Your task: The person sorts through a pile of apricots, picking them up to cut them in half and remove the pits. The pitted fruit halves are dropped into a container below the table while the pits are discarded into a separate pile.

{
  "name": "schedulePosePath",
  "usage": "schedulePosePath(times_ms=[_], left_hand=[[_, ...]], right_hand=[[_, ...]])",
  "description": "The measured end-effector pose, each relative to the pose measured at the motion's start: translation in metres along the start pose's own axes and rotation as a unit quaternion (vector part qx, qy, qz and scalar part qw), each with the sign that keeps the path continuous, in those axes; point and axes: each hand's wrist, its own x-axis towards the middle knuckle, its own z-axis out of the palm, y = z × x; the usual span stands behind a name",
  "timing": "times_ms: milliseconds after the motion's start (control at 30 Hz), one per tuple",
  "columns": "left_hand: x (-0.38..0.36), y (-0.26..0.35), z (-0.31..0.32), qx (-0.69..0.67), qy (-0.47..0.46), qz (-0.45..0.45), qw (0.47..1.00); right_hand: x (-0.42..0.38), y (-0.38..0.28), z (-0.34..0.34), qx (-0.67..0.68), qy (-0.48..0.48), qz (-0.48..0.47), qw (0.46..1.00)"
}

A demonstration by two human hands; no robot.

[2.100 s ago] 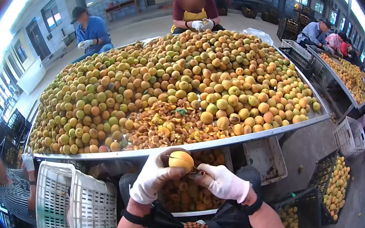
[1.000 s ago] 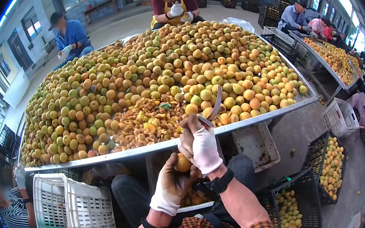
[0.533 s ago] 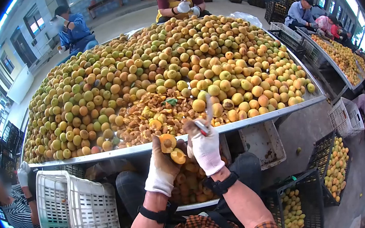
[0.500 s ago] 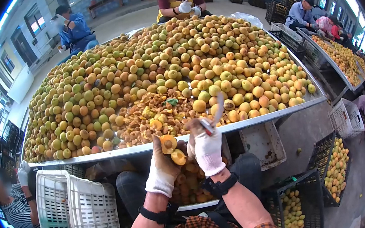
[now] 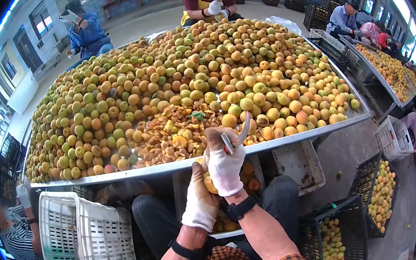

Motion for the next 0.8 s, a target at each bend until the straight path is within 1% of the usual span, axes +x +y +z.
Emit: schedulePosePath(times_ms=[33, 67, 100, 167, 200, 233, 300, 333, 367, 433, 467, 500, 567, 600, 667, 700, 767, 800], left_hand=[[0.005, -0.003, -0.002, 0.01, -0.008, 0.03, 0.999], [-0.001, -0.001, 0.005, 0.011, 0.07, 0.033, 0.997], [-0.001, 0.005, 0.005, 0.01, 0.07, 0.035, 0.997], [-0.007, 0.019, -0.004, -0.016, -0.056, -0.05, 0.997], [-0.008, 0.024, -0.001, -0.114, -0.077, -0.108, 0.985], [-0.007, 0.025, -0.003, -0.113, -0.079, -0.108, 0.985], [-0.006, 0.027, -0.001, -0.11, -0.062, -0.131, 0.983], [-0.009, 0.028, 0.001, -0.11, -0.046, -0.117, 0.986], [-0.012, 0.032, 0.0, -0.108, -0.043, -0.116, 0.986], [-0.013, 0.046, -0.004, -0.08, -0.009, -0.079, 0.994], [-0.009, 0.053, -0.01, -0.08, -0.029, -0.062, 0.994], [-0.008, 0.059, -0.013, -0.05, -0.009, -0.051, 0.997], [-0.006, 0.063, -0.016, -0.027, -0.038, -0.065, 0.997], [-0.005, 0.06, -0.017, -0.027, -0.04, -0.066, 0.997], [-0.004, 0.05, -0.015, 0.034, -0.059, -0.063, 0.996], [-0.007, 0.044, -0.011, 0.034, -0.059, -0.065, 0.996], [-0.013, 0.029, 0.0, 0.034, -0.039, -0.008, 0.999], [-0.007, 0.02, -0.003, 0.024, -0.004, 0.008, 1.0]], right_hand=[[0.003, 0.001, 0.0, -0.003, -0.006, 0.016, 1.0], [0.005, -0.006, -0.001, 0.063, 0.007, 0.079, 0.995], [0.009, -0.012, -0.003, 0.128, 0.021, 0.142, 0.981], [0.02, -0.012, -0.011, 0.205, 0.065, 0.209, 0.954], [0.023, -0.019, -0.009, 0.237, 0.104, 0.259, 0.931], [0.021, -0.013, -0.013, 0.237, 0.104, 0.258, 0.931], [0.018, -0.003, -0.016, 0.266, 0.025, 0.275, 0.923], [0.018, 0.001, -0.015, 0.253, 0.049, 0.276, 0.926], [0.018, -0.006, -0.012, 0.254, 0.05, 0.278, 0.925], [0.023, -0.022, -0.007, 0.293, 0.081, 0.242, 0.922], [0.027, -0.025, -0.012, 0.244, 0.036, 0.211, 0.946], [0.029, -0.029, -0.015, 0.194, -0.002, 0.195, 0.961], [0.024, -0.034, -0.01, 0.156, 0.0, 0.193, 0.969], [0.02, -0.04, -0.003, 0.157, 0.016, 0.17, 0.973], [0.012, -0.042, 0.007, 0.161, 0.037, 0.13, 0.978], [0.009, -0.038, 0.007, 0.152, 0.015, 0.098, 0.983], [0.003, -0.03, 0.015, 0.084, 0.022, 0.059, 0.994], [0.005, -0.016, 0.012, 0.028, 0.036, 0.045, 0.998]])
